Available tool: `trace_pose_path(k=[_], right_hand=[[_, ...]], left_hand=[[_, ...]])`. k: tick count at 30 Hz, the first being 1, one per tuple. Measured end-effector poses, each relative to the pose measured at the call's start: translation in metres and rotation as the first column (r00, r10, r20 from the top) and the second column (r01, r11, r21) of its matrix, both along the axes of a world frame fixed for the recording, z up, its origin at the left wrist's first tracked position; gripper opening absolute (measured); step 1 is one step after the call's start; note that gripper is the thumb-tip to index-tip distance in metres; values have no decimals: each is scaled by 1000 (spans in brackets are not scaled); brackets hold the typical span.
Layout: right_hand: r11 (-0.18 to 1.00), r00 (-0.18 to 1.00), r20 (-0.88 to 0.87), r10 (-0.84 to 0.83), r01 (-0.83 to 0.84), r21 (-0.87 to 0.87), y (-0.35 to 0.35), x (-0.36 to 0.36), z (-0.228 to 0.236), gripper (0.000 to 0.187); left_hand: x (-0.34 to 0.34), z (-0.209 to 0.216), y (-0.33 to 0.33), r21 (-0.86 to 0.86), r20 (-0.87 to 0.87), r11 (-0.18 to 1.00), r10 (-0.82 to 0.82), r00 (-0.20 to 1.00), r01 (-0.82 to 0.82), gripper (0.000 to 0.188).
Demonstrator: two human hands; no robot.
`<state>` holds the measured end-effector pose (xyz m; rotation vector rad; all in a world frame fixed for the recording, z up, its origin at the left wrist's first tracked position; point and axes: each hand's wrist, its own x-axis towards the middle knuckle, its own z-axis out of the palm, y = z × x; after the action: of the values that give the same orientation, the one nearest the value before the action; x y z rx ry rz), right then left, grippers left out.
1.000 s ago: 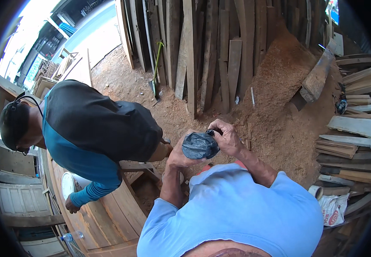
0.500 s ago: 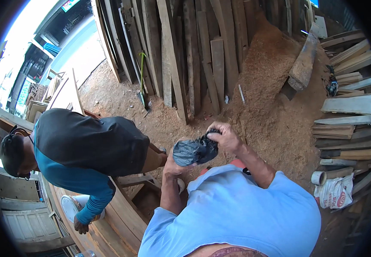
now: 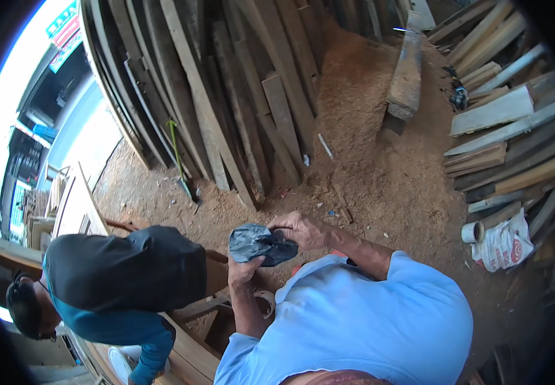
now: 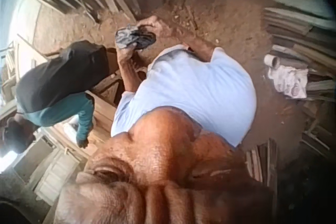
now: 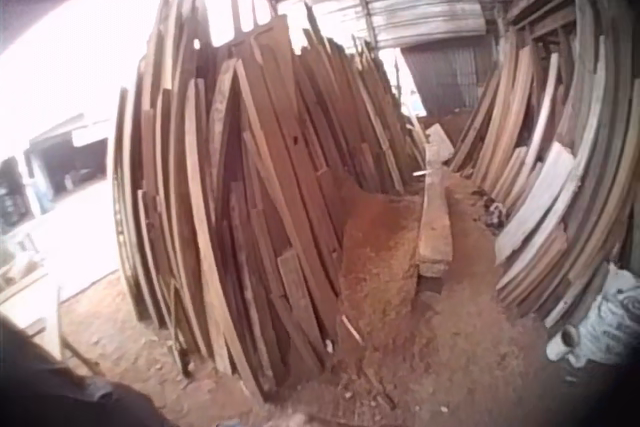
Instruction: The person holds a small black bag while standing in a woodworking shop and watching another person apply wood filler to a wooden door. The person then walks across the workshop area and reaches into a large pile of sawdust before returning to the workstation.
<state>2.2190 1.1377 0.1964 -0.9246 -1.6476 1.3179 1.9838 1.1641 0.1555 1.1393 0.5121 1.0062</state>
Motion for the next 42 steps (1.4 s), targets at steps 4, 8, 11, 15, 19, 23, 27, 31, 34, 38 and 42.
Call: trace_pose_path(k=[4,8,11,15,19,23,27,31,34,38,42], right_hand=[[995,999,5,38,-38,91,-10,12,-5,89],[994,968,225,111,-109,-19,-15,31,5,93],[989,977,202,-70,42,140,-18,26,-4,66],[963,963,-9,-268,268,22,-17,25,-22,18],[971,896,-403,-187,107,-213,-20,34,-11,14],[973,907,-374,-192,126,-194,-16,33,-18,22],[860,838,206,-505,508,44,-21,27,-2,28],[874,812,325,-484,437,210,-20,33,4,25],[927,937,176,-302,245,284,-14,22,-9,31],[871,967,70,-245,188,454,-13,11,-9,32],[996,984,158,-80,71,61,-17,14,-15,46]], left_hand=[[16,7,8,32,-85,999,26,996,-23,48],[36,-9,18,-28,-99,990,133,986,-136,50],[36,-14,20,10,-154,985,172,973,-172,55],[51,-4,16,-18,-63,994,102,993,-104,67],[48,10,14,-157,55,972,-167,984,174,77],[45,4,8,-152,86,950,-263,961,273,79],[46,5,0,-135,-7,985,-112,994,110,79],[40,5,-13,-62,-108,998,1,994,-8,76],[35,0,-15,-73,-143,994,64,988,-75,77],[32,5,-19,-93,-113,993,63,992,-74,77],[25,2,-22,-63,-83,998,24,996,-29,76]])
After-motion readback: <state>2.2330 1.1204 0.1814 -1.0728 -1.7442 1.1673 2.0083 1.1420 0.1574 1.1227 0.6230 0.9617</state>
